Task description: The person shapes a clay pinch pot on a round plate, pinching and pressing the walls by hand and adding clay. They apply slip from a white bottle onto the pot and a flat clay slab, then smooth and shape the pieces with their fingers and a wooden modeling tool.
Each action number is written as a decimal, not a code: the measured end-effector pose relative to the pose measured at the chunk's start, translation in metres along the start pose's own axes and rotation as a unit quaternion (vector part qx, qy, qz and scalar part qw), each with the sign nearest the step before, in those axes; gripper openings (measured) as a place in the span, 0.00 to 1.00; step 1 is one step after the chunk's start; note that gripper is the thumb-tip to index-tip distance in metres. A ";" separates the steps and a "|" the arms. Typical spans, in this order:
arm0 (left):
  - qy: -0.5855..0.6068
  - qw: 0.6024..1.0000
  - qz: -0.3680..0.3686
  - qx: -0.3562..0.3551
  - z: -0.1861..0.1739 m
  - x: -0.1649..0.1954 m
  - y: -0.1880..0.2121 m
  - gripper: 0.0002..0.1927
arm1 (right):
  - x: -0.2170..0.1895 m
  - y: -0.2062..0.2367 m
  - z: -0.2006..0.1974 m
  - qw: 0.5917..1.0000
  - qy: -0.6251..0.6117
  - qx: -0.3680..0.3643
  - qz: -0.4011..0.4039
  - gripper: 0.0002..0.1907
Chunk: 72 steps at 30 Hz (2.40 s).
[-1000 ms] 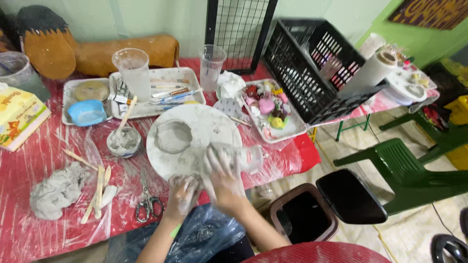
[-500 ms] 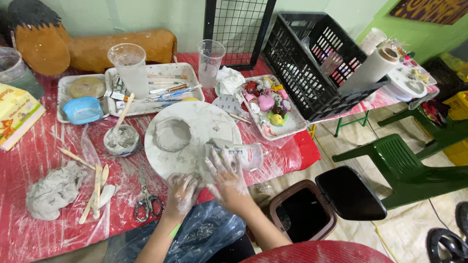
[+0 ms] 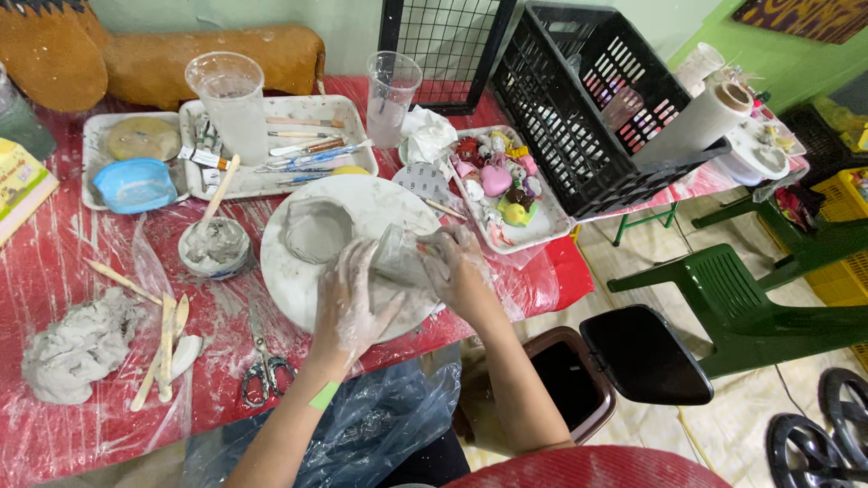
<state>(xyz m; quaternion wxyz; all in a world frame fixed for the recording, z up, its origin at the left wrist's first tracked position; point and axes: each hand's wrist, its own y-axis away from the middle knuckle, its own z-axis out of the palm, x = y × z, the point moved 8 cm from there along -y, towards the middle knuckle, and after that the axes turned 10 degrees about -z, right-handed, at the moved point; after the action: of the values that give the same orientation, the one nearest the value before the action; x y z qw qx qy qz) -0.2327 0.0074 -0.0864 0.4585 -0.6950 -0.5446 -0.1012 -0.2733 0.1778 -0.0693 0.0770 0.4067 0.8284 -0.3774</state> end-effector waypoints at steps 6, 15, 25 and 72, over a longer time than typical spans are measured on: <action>-0.010 0.997 -0.018 -0.074 0.023 0.000 0.000 0.47 | 0.043 0.000 0.007 0.953 -0.185 -0.122 0.208 0.24; 0.076 0.995 -0.041 0.047 0.021 -0.010 0.023 0.51 | 0.060 -0.003 0.083 0.892 -0.363 -0.269 0.025 0.23; 0.154 0.981 -0.118 -0.013 0.037 -0.035 0.029 0.41 | 0.092 0.015 0.098 0.880 -0.402 -0.212 0.139 0.16; 0.141 0.970 -0.117 -0.157 0.012 -0.040 0.037 0.58 | 0.001 0.035 0.059 0.935 -0.318 -0.148 -0.044 0.16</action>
<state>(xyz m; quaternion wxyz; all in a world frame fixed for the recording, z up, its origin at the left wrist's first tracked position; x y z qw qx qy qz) -0.2211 -0.0098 -0.1384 0.4010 -0.6680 -0.5296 -0.3354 -0.2586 0.1510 -0.1313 0.3789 0.2124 0.8243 -0.3633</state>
